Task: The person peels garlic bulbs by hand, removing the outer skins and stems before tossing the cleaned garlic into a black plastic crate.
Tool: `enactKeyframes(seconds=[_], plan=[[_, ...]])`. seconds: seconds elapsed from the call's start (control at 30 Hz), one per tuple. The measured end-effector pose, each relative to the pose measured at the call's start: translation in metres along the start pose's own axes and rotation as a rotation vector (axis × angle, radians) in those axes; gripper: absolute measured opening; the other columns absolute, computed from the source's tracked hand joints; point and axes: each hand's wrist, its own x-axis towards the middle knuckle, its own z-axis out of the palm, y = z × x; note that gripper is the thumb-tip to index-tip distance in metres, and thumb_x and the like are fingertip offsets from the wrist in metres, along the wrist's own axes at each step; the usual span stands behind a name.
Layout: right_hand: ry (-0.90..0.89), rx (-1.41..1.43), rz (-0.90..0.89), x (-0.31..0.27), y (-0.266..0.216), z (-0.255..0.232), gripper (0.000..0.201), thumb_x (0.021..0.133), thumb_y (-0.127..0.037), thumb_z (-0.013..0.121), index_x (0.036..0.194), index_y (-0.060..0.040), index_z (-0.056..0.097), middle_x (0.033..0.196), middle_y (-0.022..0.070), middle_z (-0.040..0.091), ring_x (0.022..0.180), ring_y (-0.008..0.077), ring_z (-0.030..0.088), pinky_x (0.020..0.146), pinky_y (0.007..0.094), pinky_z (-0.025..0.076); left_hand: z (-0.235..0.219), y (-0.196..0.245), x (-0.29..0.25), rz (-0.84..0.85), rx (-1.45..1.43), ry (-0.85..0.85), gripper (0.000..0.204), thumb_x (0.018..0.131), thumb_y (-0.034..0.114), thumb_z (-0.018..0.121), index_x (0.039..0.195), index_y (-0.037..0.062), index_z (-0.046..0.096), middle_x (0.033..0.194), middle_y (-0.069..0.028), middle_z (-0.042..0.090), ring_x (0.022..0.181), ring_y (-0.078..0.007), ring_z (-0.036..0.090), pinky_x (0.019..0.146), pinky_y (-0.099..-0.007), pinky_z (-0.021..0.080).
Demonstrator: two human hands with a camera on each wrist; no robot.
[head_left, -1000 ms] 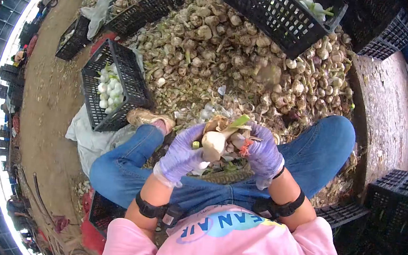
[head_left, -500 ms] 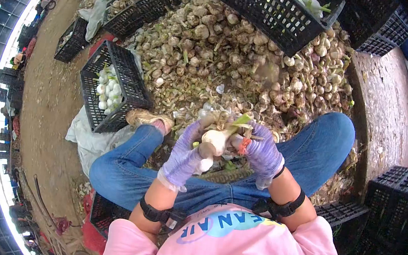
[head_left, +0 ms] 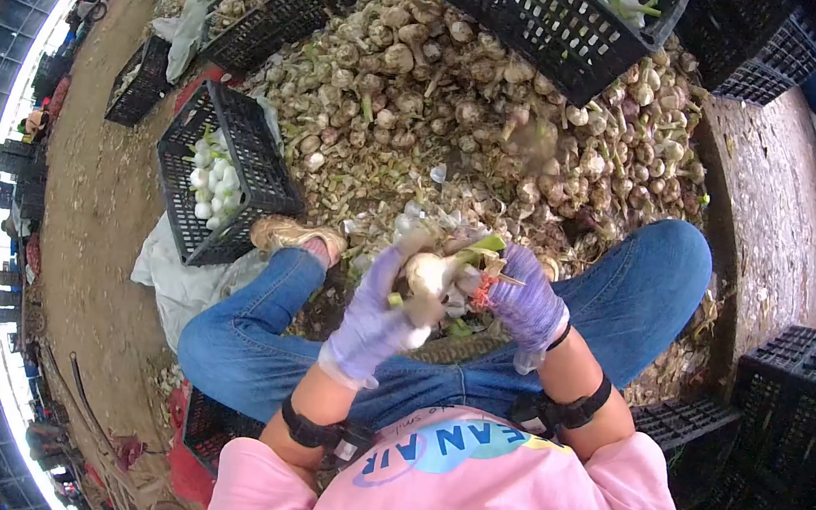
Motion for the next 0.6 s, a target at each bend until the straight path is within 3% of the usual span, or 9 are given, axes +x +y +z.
enactKeyframes(seconds=[0.07,0.13,0.2,0.23,0.33,0.4,0.47,0.5,0.6], plan=[[0.059,-0.071,-0.013,0.003,-0.004,0.002,0.027,0.079,-0.018,0.065,0.100,-0.0026,0.057,0.076,0.0013,0.058,0.067,0.0064,0.053,0.058,0.0206,0.044,-0.007,-0.009,0.005,0.739,0.893,0.023,0.079,0.070,0.046,0.071,0.129,0.0062,0.036,0.115,-0.0151,0.050,0.093,-0.0218,0.056,0.069,-0.0350,0.052],[-0.031,-0.187,0.050,0.005,-0.005,-0.002,0.026,0.079,-0.019,0.065,0.098,-0.0037,0.057,0.076,-0.0002,0.057,0.066,0.0052,0.051,0.056,0.0203,0.042,0.000,0.006,0.000,0.659,0.903,0.057,0.077,0.071,0.052,0.067,0.126,0.0063,0.040,0.110,-0.0149,0.054,0.082,-0.0206,0.059,0.061,-0.0313,0.052],[-0.111,-0.176,0.028,0.000,-0.011,-0.008,0.026,0.080,-0.020,0.064,0.099,-0.0040,0.056,0.077,-0.0005,0.056,0.067,0.0050,0.050,0.057,0.0205,0.042,-0.005,0.017,-0.001,-0.198,-0.229,-0.174,0.077,0.069,0.051,0.070,0.124,0.0054,0.043,0.103,-0.0108,0.058,0.072,-0.0168,0.061,0.063,-0.0262,0.053],[-0.195,-0.167,0.005,-0.001,-0.012,-0.009,0.027,0.080,-0.021,0.064,0.100,-0.0044,0.055,0.079,-0.0008,0.056,0.067,0.0048,0.050,0.057,0.0206,0.042,-0.014,0.009,0.004,-0.306,-0.300,-0.157,0.080,0.068,0.059,0.066,0.123,0.0051,0.044,0.095,-0.0099,0.061,0.058,-0.0161,0.060,0.055,-0.0266,0.054],[-0.173,0.109,-0.060,0.002,0.013,-0.012,0.030,0.082,-0.023,0.062,0.103,-0.0034,0.055,0.079,0.0010,0.055,0.070,0.0058,0.050,0.062,0.0210,0.043,-0.024,0.012,0.014,-0.380,-0.258,-0.280,0.074,0.072,0.057,0.064,0.120,0.0050,0.045,0.098,-0.0095,0.059,0.066,-0.0151,0.061,0.056,-0.0257,0.054],[-0.052,0.122,-0.088,0.001,0.021,-0.012,0.029,0.083,-0.022,0.060,0.105,-0.0030,0.055,0.083,0.0032,0.058,0.075,0.0095,0.055,0.066,0.0208,0.043,-0.018,0.000,0.011,-0.206,-0.094,-0.017,0.071,0.075,0.055,0.062,0.122,0.0047,0.044,0.101,-0.0085,0.057,0.075,-0.0150,0.061,0.059,-0.0239,0.051],[0.043,-0.394,-0.262,0.005,0.027,-0.013,0.035,0.083,-0.023,0.060,0.110,-0.0019,0.053,0.092,0.0054,0.059,0.082,0.0144,0.058,0.070,0.0231,0.045,-0.027,-0.018,0.019,0.450,0.752,0.103,0.071,0.073,0.054,0.064,0.120,0.0042,0.045,0.097,-0.0072,0.059,0.077,-0.0175,0.061,0.063,-0.0262,0.052],[0.046,-0.393,-0.259,0.004,0.026,-0.014,0.035,0.083,-0.023,0.060,0.110,-0.0019,0.053,0.092,0.0054,0.059,0.082,0.0144,0.058,0.070,0.0231,0.045,-0.005,-0.001,0.010,0.182,0.400,0.047,0.067,0.074,0.048,0.066,0.119,0.0022,0.046,0.098,-0.0079,0.059,0.083,-0.0184,0.061,0.068,-0.0276,0.052],[-0.135,0.346,0.384,0.003,0.017,-0.016,0.050,0.079,-0.031,0.064,0.119,-0.0043,0.050,0.110,0.0093,0.057,0.097,0.0190,0.056,0.075,0.0304,0.048,-0.013,0.017,0.011,-0.172,0.085,-0.116,0.065,0.075,0.047,0.066,0.117,0.0016,0.047,0.098,-0.0092,0.059,0.083,-0.0189,0.061,0.069,-0.0286,0.052]])
